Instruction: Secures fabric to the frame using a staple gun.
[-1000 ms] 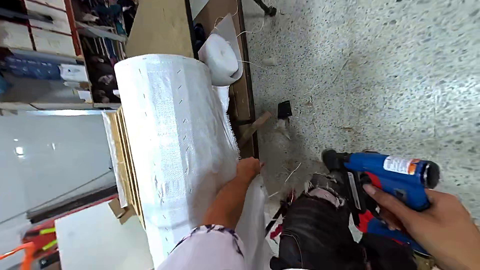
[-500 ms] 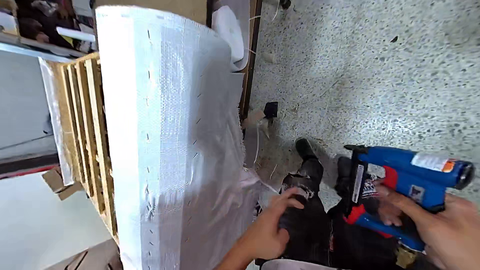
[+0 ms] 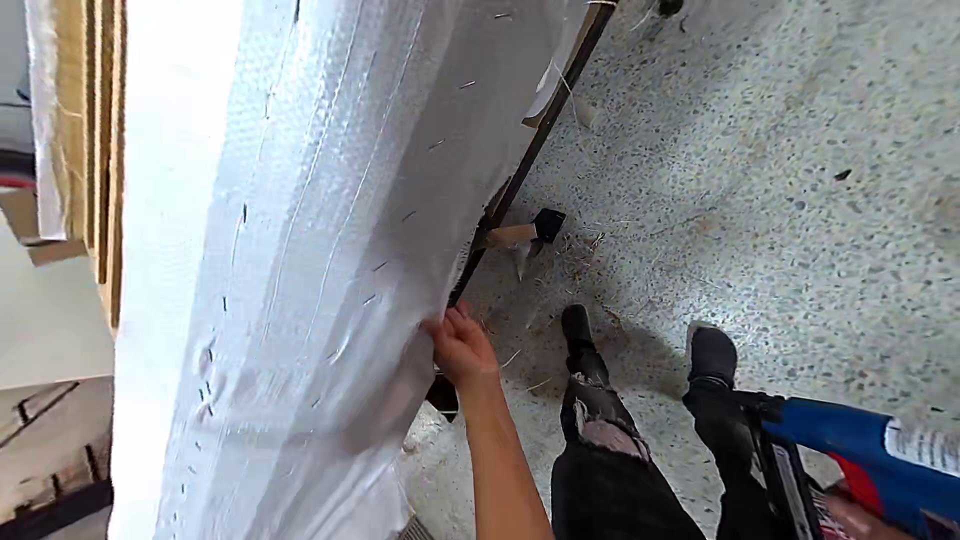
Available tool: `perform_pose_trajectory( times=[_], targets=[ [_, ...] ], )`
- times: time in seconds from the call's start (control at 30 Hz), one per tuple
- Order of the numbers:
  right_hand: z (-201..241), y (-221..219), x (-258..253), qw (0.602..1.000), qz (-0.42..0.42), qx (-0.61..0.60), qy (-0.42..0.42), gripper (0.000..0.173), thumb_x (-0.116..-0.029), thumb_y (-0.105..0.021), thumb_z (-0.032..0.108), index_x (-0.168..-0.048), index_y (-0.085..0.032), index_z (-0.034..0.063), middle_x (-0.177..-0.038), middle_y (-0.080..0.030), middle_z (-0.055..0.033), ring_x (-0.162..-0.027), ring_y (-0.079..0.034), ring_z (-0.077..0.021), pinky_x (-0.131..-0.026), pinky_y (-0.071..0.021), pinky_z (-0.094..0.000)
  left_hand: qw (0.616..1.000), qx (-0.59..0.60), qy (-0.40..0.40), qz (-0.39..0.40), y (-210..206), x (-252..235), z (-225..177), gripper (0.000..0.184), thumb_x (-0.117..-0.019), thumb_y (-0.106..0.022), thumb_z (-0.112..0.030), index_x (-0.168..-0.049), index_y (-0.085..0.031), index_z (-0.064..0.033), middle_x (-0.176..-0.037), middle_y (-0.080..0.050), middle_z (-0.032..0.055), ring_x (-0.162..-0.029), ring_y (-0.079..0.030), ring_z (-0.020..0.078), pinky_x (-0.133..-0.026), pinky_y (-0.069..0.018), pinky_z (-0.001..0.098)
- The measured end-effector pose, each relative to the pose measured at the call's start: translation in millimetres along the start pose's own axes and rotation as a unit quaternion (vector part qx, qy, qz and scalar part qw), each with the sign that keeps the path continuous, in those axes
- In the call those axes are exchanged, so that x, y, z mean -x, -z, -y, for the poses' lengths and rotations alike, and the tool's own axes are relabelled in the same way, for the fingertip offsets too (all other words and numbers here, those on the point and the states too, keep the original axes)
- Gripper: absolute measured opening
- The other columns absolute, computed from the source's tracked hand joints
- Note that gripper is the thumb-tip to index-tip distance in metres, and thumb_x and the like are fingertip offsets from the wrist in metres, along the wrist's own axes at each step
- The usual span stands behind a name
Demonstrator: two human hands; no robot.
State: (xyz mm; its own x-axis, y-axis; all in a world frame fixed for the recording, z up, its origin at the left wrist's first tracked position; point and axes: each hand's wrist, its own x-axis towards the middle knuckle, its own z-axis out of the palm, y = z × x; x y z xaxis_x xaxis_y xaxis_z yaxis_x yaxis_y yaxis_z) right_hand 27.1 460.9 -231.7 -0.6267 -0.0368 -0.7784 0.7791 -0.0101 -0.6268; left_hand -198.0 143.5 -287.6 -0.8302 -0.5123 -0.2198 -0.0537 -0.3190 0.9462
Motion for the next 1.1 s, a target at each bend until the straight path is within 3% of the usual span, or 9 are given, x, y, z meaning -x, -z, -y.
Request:
perform_pose_trajectory(
  times=[0.1, 0.2, 0.4, 0.5, 0.63, 0.73, 0.87, 1.0, 1.1],
  targets=[
    [-55, 22, -4, 0.985, -0.028, -0.124, 0.114, 0.033, -0.0949, -0.075, 0.023, -0.112, -0.063, -0.0038, -0.086, -0.069, -0.0173, -0.067, -0.068, -0.0298, -0.064, -0.0596, -0.0545, 0.99, -0.103, -0.065, -0.069, -8, -9, 17, 0.023, -0.1049, -0.056, -0.041, -0.105, -0.06, -0.0184, -0.078, -0.058, -0.0068, -0.074, -0.06, 0.0088, -0.079, -0.0556, 0.0342],
    [-28, 11, -20, 0.989, -0.046, -0.111, 0.086, 0.033, -0.0933, -0.078, 0.028, -0.109, -0.066, 0.0015, -0.078, -0.068, -0.0127, -0.06, -0.066, -0.0275, -0.059, -0.0591, -0.0521, 0.995, -0.015, -0.099, 0.016, -9, -14, 11, 0.03, -0.1086, -0.045, -0.011, -0.138, -0.046, -0.0033, -0.131, -0.059, 0.0094, -0.127, -0.057, 0.0211, -0.115, -0.0448, 0.0443],
    [16, -30, -42, 0.987, -0.053, -0.123, 0.094, 0.028, -0.0934, -0.078, 0.027, -0.108, -0.07, 0.005, -0.074, -0.07, -0.0063, -0.055, -0.065, -0.02, -0.054, -0.0596, -0.0429, 0.952, 0.288, 0.017, 0.104, -20, 24, -12, 0.027, -0.0989, -0.062, -0.011, -0.125, -0.06, -0.0052, -0.127, -0.066, 0.011, -0.126, -0.06, 0.0223, -0.113, -0.0457, 0.0375],
    [24, -30, -40, 0.99, -0.032, -0.084, 0.105, 0.026, -0.093, -0.077, 0.025, -0.108, -0.071, 0.0043, -0.078, -0.072, -0.0077, -0.059, -0.067, -0.0205, -0.056, -0.0601, -0.0428, 0.976, 0.191, -0.051, 0.097, -33, 35, -16, 0.04, -0.0999, -0.065, -0.039, -0.13, -0.058, -0.0138, -0.128, -0.066, 0.0026, -0.127, -0.06, 0.0147, -0.112, -0.0472, 0.0365],
    [34, -22, -48, 0.992, -0.008, 0.003, 0.124, 0.032, -0.0913, -0.08, 0.03, -0.109, -0.071, 0.0045, -0.088, -0.074, -0.0097, -0.065, -0.07, -0.0222, -0.062, -0.0624, -0.0462, 0.97, -0.068, -0.221, -0.076, -24, 11, 5, 0.045, -0.1001, -0.068, -0.031, -0.137, -0.052, -0.0127, -0.125, -0.066, 0.0012, -0.121, -0.064, 0.0152, -0.107, -0.0531, 0.0429],
    [49, -45, -66, 0.988, -0.027, 0.01, 0.152, 0.037, -0.0883, -0.082, 0.037, -0.109, -0.072, 0.0086, -0.086, -0.074, -0.0074, -0.063, -0.07, -0.0213, -0.058, -0.0623, -0.0448, 0.925, -0.218, -0.3, -0.079, -3, -3, 11, 0.043, -0.1009, -0.067, -0.03, -0.133, -0.054, -0.0055, -0.118, -0.07, 0.0006, -0.113, -0.068, 0.0124, -0.102, -0.0573, 0.0381],
    [64, -121, -94, 0.958, -0.029, -0.13, 0.252, 0.037, -0.0887, -0.082, 0.037, -0.114, -0.069, 0.0133, -0.089, -0.074, -0.009, -0.065, -0.07, -0.0247, -0.057, -0.0634, -0.0424, 0.935, -0.296, -0.189, 0.048, 32, 4, -9, 0.037, -0.1028, -0.062, -0.041, -0.128, -0.063, -0.0137, -0.106, -0.076, 0.0047, -0.092, -0.076, 0.0234, -0.083, -0.0662, 0.0446],
    [87, -180, -99, 0.92, 0.034, -0.258, 0.294, 0.029, -0.092, -0.08, 0.028, -0.113, -0.07, 0.0099, -0.093, -0.075, -0.0092, -0.069, -0.072, -0.0236, -0.061, -0.0647, -0.0409, 0.92, -0.37, -0.111, 0.06, 46, -1, -20, 0.048, -0.1024, -0.06, -0.047, -0.134, -0.062, -0.0115, -0.129, -0.068, 0.0065, -0.12, -0.065, 0.0165, -0.105, -0.0535, 0.0414],
    [97, -207, -96, 0.906, 0.043, -0.288, 0.306, 0.028, -0.0916, -0.08, 0.026, -0.111, -0.07, 0.0095, -0.097, -0.077, -0.0036, -0.082, -0.076, -0.0181, -0.074, -0.0675, -0.0374, 0.905, -0.423, -0.038, 0.037, 17, -14, -48, 0.038, -0.1087, -0.049, -0.02, -0.136, -0.052, 0.007, -0.131, -0.061, 0.0124, -0.122, -0.055, 0.0044, -0.108, -0.0419, 0.0233]
  ],
)
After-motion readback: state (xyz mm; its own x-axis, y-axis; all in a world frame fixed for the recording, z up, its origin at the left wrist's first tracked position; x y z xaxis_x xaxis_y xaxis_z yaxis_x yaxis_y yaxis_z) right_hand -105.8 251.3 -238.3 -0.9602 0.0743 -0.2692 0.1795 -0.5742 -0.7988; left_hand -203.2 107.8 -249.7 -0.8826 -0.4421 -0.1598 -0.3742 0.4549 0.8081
